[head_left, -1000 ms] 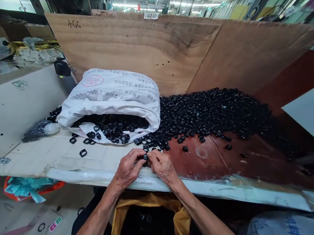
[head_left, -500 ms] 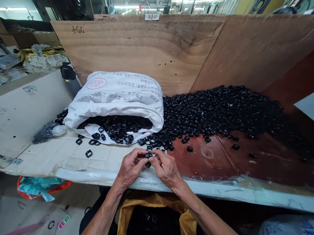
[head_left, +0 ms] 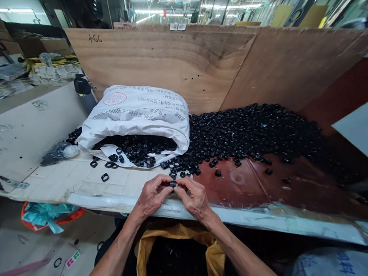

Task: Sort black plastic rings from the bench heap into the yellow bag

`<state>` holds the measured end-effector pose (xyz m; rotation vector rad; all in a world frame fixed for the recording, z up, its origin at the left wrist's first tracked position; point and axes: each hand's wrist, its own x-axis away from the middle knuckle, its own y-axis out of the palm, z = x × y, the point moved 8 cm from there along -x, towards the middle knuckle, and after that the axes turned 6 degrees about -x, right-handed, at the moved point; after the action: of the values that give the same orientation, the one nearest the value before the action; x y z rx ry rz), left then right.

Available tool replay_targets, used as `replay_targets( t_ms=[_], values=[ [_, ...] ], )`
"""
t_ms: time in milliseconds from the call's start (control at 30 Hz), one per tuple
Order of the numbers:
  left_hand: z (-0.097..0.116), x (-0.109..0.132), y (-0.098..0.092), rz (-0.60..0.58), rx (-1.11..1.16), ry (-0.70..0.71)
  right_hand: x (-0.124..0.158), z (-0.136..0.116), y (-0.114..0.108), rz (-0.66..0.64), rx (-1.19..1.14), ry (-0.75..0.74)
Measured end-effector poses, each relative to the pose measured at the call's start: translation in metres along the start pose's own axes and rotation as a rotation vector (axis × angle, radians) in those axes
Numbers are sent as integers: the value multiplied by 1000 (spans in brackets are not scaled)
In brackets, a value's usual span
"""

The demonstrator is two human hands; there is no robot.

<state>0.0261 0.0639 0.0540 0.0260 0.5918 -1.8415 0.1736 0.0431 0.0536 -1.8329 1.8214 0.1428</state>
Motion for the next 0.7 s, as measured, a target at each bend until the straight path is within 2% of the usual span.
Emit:
replay_targets(
  t_ms=[100, 200, 267, 333, 367, 433, 467, 533, 600, 633, 700],
  values=[
    [15, 27, 6, 1, -88, 39, 28, -2, 5, 8, -106, 187],
    [25, 67, 13, 51, -204, 121, 68, 0, 18, 5, -229, 425],
    [30, 92, 14, 75, -259, 197, 90, 3, 28, -44, -315, 564],
    [33, 105, 13, 9, -275, 215, 98, 3, 33, -148, -322, 605],
    [33, 106, 13, -57, -274, 190, 95, 2, 30, -178, -265, 566],
    [27, 97, 9, -171, -274, 81, 73, -4, 16, -144, -48, 394],
    [22, 89, 5, -181, -272, 6, 59, -7, 8, -91, 82, 296],
    [5, 66, -8, -78, -232, -168, 33, -10, 4, -29, 292, 172],
    [-18, 45, -14, 44, -159, -339, 14, -2, 14, -57, 425, 161],
    [-27, 35, -13, 77, -154, -378, 8, 3, 20, -78, 469, 168],
    [-36, 16, -8, 115, -237, -347, 4, 10, 29, -95, 505, 157]
  ],
)
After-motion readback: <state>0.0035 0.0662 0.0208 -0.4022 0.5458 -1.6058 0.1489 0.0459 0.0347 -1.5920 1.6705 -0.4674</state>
